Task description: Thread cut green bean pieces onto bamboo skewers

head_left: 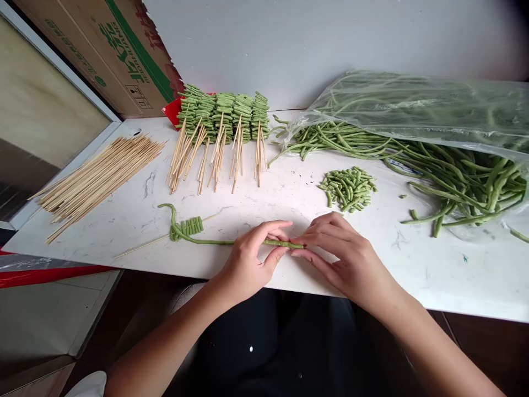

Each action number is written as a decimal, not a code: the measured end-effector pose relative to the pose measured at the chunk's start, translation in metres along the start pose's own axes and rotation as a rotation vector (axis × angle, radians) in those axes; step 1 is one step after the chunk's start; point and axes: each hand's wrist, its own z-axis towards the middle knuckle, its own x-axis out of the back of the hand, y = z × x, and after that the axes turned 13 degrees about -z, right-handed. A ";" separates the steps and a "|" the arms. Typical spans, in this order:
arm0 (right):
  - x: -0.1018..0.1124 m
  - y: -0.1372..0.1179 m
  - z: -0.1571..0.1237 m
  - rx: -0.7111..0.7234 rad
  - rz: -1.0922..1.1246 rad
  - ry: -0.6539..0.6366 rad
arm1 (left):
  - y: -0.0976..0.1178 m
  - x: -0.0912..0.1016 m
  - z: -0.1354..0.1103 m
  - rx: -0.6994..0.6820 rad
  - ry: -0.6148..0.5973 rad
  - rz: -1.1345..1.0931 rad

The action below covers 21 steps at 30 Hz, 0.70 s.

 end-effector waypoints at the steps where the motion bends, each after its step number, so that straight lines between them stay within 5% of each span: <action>1: -0.001 0.000 0.000 0.007 -0.003 0.012 | 0.000 0.000 0.000 -0.004 0.012 0.008; 9: 0.010 0.005 0.002 -0.010 -0.067 0.059 | -0.002 0.001 0.003 -0.065 0.090 0.143; 21: -0.012 -0.001 -0.003 -0.022 0.040 0.037 | 0.001 -0.001 0.001 -0.287 0.017 0.226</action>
